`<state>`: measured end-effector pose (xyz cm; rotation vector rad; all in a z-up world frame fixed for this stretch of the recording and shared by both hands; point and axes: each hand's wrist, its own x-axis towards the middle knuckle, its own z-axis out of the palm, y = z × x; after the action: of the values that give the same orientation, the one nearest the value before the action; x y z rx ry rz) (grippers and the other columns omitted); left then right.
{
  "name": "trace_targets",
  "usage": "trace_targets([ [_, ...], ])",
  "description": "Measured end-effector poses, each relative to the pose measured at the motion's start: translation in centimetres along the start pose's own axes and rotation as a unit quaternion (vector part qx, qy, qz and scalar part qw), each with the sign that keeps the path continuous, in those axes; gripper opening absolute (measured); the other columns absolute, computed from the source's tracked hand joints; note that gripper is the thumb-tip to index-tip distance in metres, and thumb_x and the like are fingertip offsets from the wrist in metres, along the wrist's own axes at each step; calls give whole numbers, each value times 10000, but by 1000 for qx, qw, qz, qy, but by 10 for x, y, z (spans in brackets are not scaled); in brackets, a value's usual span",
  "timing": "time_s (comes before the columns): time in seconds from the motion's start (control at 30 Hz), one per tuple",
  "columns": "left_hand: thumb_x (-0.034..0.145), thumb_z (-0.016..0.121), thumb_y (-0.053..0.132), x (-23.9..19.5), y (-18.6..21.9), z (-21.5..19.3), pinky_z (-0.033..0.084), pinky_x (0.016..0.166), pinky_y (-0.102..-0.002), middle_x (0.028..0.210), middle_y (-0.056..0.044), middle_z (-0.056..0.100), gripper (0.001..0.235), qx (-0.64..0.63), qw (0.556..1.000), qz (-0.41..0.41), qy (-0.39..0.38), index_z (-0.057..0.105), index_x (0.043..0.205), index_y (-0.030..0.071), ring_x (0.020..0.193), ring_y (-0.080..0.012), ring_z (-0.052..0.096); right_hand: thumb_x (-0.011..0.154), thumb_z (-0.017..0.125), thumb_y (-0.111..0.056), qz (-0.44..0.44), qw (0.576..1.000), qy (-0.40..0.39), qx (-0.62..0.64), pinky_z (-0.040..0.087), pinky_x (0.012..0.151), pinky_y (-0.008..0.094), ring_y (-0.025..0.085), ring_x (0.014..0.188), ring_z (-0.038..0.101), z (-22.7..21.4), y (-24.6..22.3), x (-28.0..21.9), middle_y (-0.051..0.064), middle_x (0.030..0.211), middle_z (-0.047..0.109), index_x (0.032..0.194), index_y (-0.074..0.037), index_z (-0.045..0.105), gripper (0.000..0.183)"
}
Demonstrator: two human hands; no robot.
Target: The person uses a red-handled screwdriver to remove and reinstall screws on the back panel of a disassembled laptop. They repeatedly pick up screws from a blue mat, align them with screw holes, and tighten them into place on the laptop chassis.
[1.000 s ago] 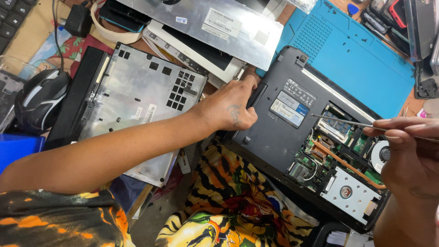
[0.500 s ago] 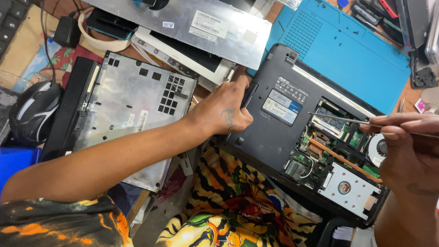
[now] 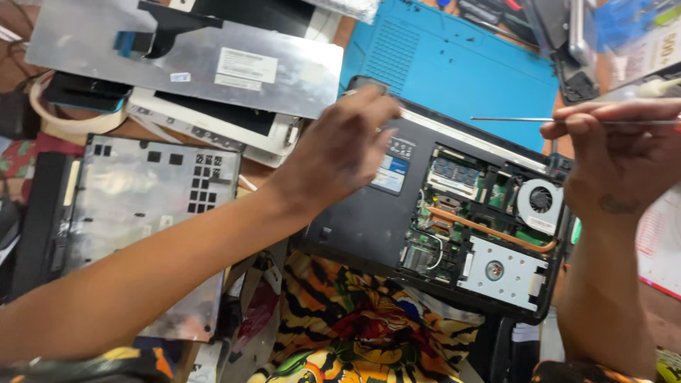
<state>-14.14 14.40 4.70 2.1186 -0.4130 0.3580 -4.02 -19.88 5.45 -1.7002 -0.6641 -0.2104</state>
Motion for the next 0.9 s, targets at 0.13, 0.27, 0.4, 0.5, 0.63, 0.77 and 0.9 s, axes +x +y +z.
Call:
trace_targets([
  [0.13,875,769,95,77,-12,59,559,861,-417,993,-139,687,193,22,997,69,11,693,1036,20,973,-308,693,1179,700,45,7,999,29,-27,656,863,340,253,889,756,12,-3,11,230,1040,726,1147,53,526,177],
  [0.27,822,790,92,115,-24,100,544,817,-422,1003,-144,704,209,-12,998,69,-2,703,991,4,940,-336,690,1171,725,-5,20,998,54,-31,654,853,313,233,890,765,9,1,18,211,1020,732,1132,38,522,211],
  [0.4,855,778,112,126,-30,118,535,775,-423,926,-147,711,145,-62,997,26,-43,714,921,0,861,-330,695,1132,737,-43,28,997,76,-6,658,840,300,214,886,767,-1,12,19,188,1003,729,1161,-3,487,255],
  [0.5,881,753,107,130,-38,132,536,754,-427,889,-149,711,119,-78,995,27,-47,709,892,-4,826,-334,695,1135,739,-36,37,996,83,-6,652,838,301,218,886,764,-7,22,19,194,1001,723,1159,2,486,257],
  [0.63,876,717,36,141,-67,154,549,779,-442,888,-162,688,38,-45,995,83,-22,709,880,-1,855,-361,679,1166,728,7,25,995,91,-23,655,853,311,219,886,754,-17,36,16,201,1021,710,1143,22,483,247],
  [0.77,807,664,-39,153,-94,171,526,780,-473,897,-167,661,87,41,994,95,-22,718,845,17,913,-386,649,1139,695,51,30,994,101,-21,660,864,317,219,904,754,-22,43,13,197,1045,713,1174,6,458,244],
  [0.9,790,622,-82,149,-100,170,515,849,-483,986,-175,651,210,61,987,146,34,706,960,9,970,-398,615,1168,638,103,41,997,51,-36,648,922,348,256,967,752,-23,45,5,240,1098,713,1160,41,446,202],
])
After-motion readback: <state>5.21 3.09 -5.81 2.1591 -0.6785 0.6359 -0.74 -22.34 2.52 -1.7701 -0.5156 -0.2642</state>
